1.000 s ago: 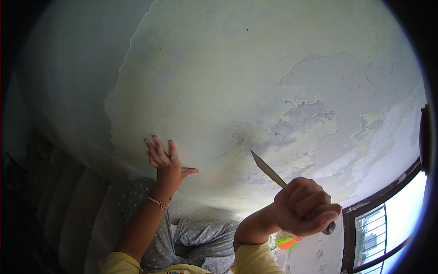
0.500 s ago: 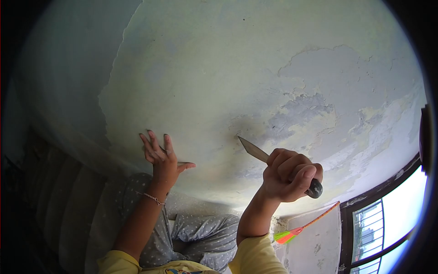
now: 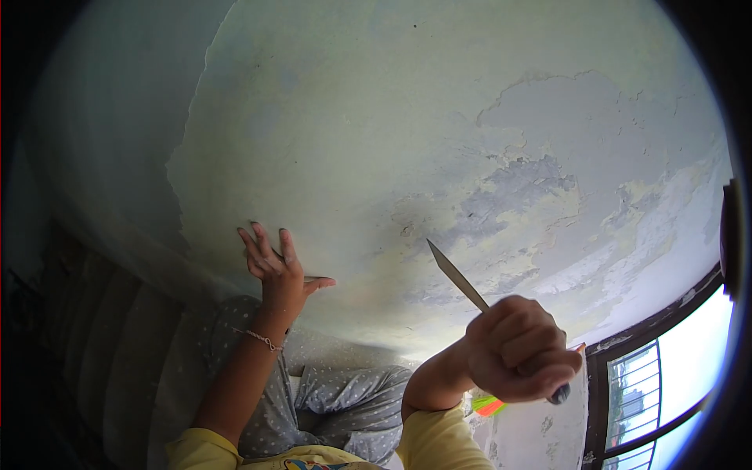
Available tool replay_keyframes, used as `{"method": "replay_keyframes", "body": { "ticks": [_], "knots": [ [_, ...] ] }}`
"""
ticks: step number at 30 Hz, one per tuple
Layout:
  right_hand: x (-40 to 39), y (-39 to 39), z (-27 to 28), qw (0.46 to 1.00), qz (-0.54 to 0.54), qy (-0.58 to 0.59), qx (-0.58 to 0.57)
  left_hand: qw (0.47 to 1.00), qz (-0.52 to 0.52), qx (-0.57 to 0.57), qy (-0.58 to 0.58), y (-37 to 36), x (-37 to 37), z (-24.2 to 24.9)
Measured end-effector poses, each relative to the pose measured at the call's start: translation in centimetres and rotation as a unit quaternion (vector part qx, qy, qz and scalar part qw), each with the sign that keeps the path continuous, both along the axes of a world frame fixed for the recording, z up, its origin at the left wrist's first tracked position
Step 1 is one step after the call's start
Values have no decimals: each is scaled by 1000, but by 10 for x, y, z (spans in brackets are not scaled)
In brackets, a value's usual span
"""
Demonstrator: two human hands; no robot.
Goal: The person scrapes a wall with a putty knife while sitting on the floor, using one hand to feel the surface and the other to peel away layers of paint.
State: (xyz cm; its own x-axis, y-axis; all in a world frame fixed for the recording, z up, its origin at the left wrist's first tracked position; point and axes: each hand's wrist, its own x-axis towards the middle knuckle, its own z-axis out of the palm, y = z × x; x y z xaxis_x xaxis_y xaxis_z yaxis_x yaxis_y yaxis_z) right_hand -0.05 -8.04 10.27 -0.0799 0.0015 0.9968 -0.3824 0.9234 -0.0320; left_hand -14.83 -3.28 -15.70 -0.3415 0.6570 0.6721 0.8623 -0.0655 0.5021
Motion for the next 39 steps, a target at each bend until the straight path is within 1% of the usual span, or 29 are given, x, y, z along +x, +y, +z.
{"method": "replay_keyframes", "body": {
  "ticks": [2, 3, 4, 6, 7, 8, 10, 12, 14, 15, 16, 18, 20, 21, 22, 24, 25, 26, 28, 29, 30, 32, 34, 35, 36, 38, 39],
  "knots": [
    [-13, 22, -8, 987, -158, -19, -32, 1000, -9, -9, -8, -4, 2, -2],
    [-9, 19, -5, 987, -149, -30, -58, 1000, -6, -2, -1, -5, 2, -3],
    [-9, 17, 0, 988, -145, -31, -51, 1000, 4, 9, 5, 0, 1, -2],
    [-6, -2, 3, 995, -82, -65, -11, 1000, -1, 5, 4, -1, 1, -3],
    [-2, -12, 4, 998, -41, -44, 9, 1000, -1, 3, 2, 0, 1, -2],
    [4, -15, 6, 997, -48, -56, 26, 1000, 0, 0, 2, 0, 1, -2],
    [-2, 15, -8, 995, -101, -22, -12, 1000, 1, -8, -11, -1, 2, 0],
    [-3, 24, -8, 996, -86, -22, -23, 1000, 0, -4, -3, -4, 2, -2],
    [1, 16, 0, 998, -16, -40, -48, 1000, 2, -1, 5, -4, 2, -2],
    [3, 4, 4, 999, 6, -37, -36, 1000, 3, 2, 7, -3, 2, -1],
    [7, -6, 7, 999, 20, -30, 0, 1000, 7, 5, 8, -1, 1, 0],
    [10, -4, 5, 1000, 3, -13, 18, 1000, 6, -1, 2, -2, 1, 0],
    [-1, 27, -10, 993, -90, -17, -70, 1000, 2, -4, -4, -4, 3, 0],
    [6, 22, -7, 992, -77, -23, -96, 1000, 3, -7, -3, -5, 3, -1],
    [3, 14, -4, 993, -92, -17, -69, 1000, 10, -5, -3, -1, 2, 0],
    [12, -6, 1, 999, 18, -32, -28, 1000, 8, -5, -1, -1, 2, 0],
    [12, -16, 5, 999, 43, -31, -4, 1000, 8, -5, -1, -1, 2, 0],
    [13, -22, 5, 1000, 15, 1, 1, 1000, 7, -7, 0, -1, 2, -1],
    [11, 4, 0, 999, -32, -1, 0, 1000, 2, -1, -4, -2, 2, 1],
    [6, 23, -10, 996, -76, -2, -48, 1000, 0, 0, -3, -3, 2, 2],
    [-3, 31, -19, 987, -15, 29, -157, 1000, 0, -4, -4, -4, 3, 3],
    [-5, 31, -25, 989, -20, 7, -144, 1000, 4, -3, 0, -3, 1, 4],
    [3, 6, -10, 998, -11, -7, -54, 1000, 5, -15, 1, -2, 2, 1],
    [7, -4, -7, 999, -2, 33, -28, 1000, 9, -19, 1, -1, 1, 0],
    [10, -8, 0, 999, -22, 22, -16, 1000, 6, -10, -1, 0, 1, 0],
    [-2, 11, -4, 992, -119, -28, -9, 1000, -3, -3, 0, -3, 1, -1],
    [-8, 23, -13, 992, -118, -35, -31, 1000, -2, -2, 1, -3, 1, 0]
  ]
}}
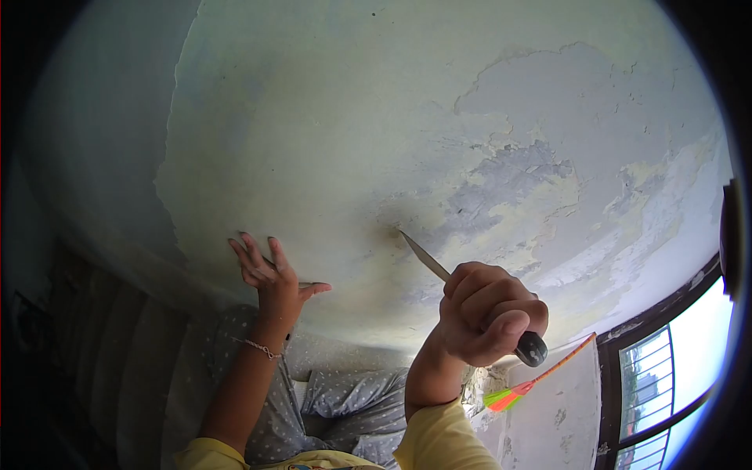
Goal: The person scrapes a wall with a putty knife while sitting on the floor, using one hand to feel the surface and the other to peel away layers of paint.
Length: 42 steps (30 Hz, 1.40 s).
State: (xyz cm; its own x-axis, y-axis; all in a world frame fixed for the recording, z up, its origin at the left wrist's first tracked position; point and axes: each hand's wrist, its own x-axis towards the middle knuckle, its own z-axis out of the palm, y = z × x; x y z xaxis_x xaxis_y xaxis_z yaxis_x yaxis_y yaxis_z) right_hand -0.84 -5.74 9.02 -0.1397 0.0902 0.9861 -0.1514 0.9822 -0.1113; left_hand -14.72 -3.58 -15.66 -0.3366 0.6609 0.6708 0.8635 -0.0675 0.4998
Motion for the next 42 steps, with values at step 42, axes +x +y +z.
{"method": "replay_keyframes", "body": {
  "ticks": [42],
  "knots": [
    [21, -39, 20, 984, 172, 32, -10, 1000, 13, 4, 4, 6, -1, -1]
  ]
}}
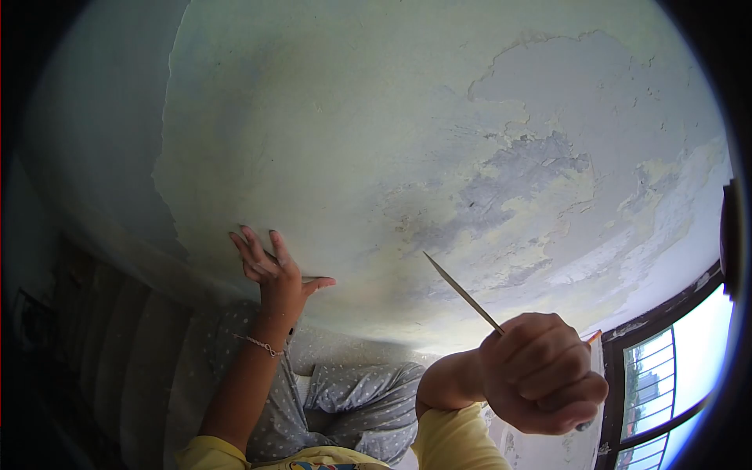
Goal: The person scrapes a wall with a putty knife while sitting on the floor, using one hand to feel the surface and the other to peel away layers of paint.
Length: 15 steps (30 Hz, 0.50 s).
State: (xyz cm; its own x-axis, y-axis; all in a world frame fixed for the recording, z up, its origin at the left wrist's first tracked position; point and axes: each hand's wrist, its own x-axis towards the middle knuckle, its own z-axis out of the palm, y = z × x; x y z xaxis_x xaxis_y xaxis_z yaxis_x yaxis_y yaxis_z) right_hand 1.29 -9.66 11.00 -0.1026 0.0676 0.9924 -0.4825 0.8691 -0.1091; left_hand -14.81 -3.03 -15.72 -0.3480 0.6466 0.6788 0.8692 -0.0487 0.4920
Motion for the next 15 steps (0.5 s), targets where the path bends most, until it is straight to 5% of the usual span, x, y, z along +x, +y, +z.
{"method": "replay_keyframes", "body": {
  "ticks": [1, 3, 5, 8, 12, 15],
  "knots": [
    [-2, 8, -3, 1000, 0, -2, -3, 1000, 0, -2, 1, -2, 2, -2],
    [-11, 39, -16, 984, -168, -38, -55, 1000, -3, -5, -4, -6, 2, -1],
    [-18, 53, -31, 968, -103, -38, -228, 1000, -5, 2, -4, -4, 2, 2],
    [-13, 23, -16, 995, -88, -40, 3, 1000, 2, -7, 0, -2, 0, 1],
    [-20, 40, -21, 974, -220, -58, -20, 1000, -12, -6, -4, -6, 1, -1],
    [-14, 30, -9, 985, -159, -71, 0, 1000, -7, 5, -9, -2, 2, 2]
  ]
}}
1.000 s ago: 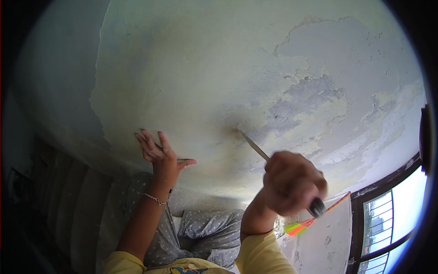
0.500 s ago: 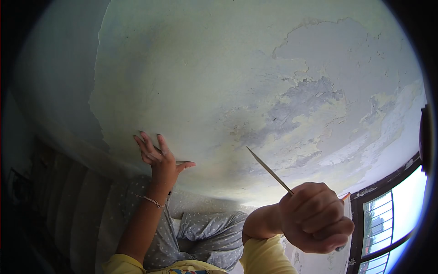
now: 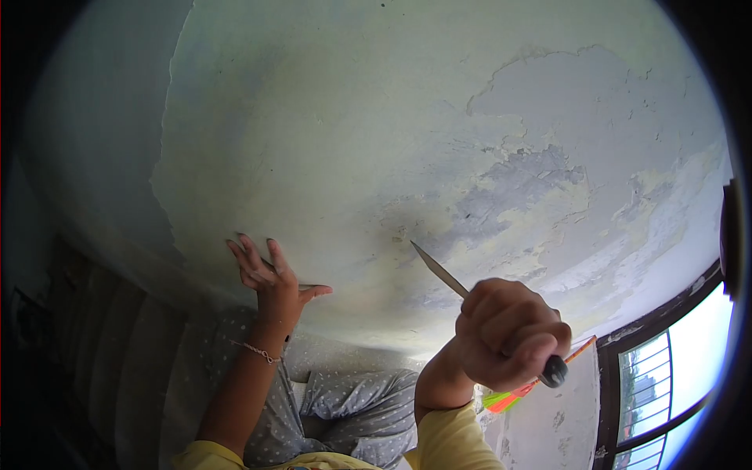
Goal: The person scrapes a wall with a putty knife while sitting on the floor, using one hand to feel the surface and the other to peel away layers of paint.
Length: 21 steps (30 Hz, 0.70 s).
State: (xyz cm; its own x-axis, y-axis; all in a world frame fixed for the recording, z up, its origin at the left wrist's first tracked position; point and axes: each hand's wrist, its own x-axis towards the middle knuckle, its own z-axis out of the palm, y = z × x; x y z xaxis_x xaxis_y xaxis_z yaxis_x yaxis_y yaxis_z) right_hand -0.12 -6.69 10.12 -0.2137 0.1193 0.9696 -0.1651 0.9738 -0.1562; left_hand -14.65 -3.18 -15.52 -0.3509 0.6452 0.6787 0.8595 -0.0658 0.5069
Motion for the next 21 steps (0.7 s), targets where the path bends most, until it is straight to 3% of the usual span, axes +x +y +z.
{"method": "replay_keyframes", "body": {
  "ticks": [2, 4, 6, 12, 14, 15, 16, 20, 21],
  "knots": [
    [14, -20, 5, 993, 105, 52, 5, 1000, 3, -9, -2, -1, -1, -2],
    [9, -21, 3, 997, 61, 24, 27, 1000, -2, 2, -2, -2, -1, -3],
    [-8, 8, -12, 999, -51, 18, -2, 1000, -1, -5, -3, -4, 0, -2],
    [4, -27, 7, 997, 69, 9, 20, 1000, 6, 0, 1, 1, 0, -1],
    [-4, -6, -11, 995, -84, 42, -45, 1000, 4, -10, -3, -4, 2, -3],
    [-11, 12, -20, 981, -52, 43, -182, 1000, 2, -19, -9, -5, 2, -3],
    [-11, 10, -21, 958, -172, -23, -226, 1000, 3, -23, -13, -3, 1, -1],
    [-16, -12, -12, 999, 43, 9, 30, 1000, 8, -15, 4, -2, 0, -3],
    [-13, -16, -6, 999, 22, 20, 37, 1000, 0, -10, -3, -2, 0, -2]
  ]
}}
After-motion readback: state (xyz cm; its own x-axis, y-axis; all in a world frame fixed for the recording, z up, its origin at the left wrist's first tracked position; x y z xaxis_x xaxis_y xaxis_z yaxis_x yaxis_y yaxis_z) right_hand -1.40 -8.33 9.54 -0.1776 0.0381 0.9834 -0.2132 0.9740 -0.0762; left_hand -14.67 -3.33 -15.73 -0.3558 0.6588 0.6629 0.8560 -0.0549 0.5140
